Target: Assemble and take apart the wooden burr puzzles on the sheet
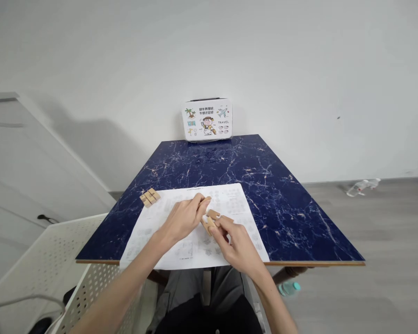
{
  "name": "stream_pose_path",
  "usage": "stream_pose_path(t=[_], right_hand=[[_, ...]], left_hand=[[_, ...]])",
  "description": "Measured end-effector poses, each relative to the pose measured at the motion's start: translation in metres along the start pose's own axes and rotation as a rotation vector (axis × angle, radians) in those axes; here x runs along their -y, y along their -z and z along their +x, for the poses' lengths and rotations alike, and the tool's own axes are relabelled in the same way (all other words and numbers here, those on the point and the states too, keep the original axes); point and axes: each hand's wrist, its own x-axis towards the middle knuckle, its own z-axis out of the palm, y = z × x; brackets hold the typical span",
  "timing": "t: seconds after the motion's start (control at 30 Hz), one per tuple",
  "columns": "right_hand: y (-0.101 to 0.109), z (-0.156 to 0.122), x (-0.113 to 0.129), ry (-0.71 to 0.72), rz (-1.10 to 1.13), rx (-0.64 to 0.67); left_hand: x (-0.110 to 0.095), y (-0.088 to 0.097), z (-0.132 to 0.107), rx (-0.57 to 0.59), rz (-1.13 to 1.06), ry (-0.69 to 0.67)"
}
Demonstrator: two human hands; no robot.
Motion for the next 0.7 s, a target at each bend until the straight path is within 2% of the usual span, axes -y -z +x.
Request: stream_pose_path(t=[0.07, 0.2, 0.4, 0.53, 0.7], right_hand=[[0.001, 0.002, 0.010, -0.014, 0.013, -0.017], [-0.002, -0.001, 0.027, -0.071, 0.123, -0.071], [-0.019, -0.006, 0.047, -0.151, 0.206, -0.097], [-0.034, -0.008, 0.057, -0.162, 0.155, -0.155], [-0.048, -0.019, 0.058, -0.155, 0.069, -0.241]], left_hand=[[-0.002, 0.007, -0.002, -0.004, -0.094, 0.000], [-0.006, 0.013, -0.011, -0.024, -0.475, -0.023], [0.001, 0.018, -0.024, 0.096, -0.891, 0.137], [0.007, 0.019, -0.029, 0.164, -0.949, 0.171], [0.008, 0.019, -0.033, 0.145, -0.802, 0.156]])
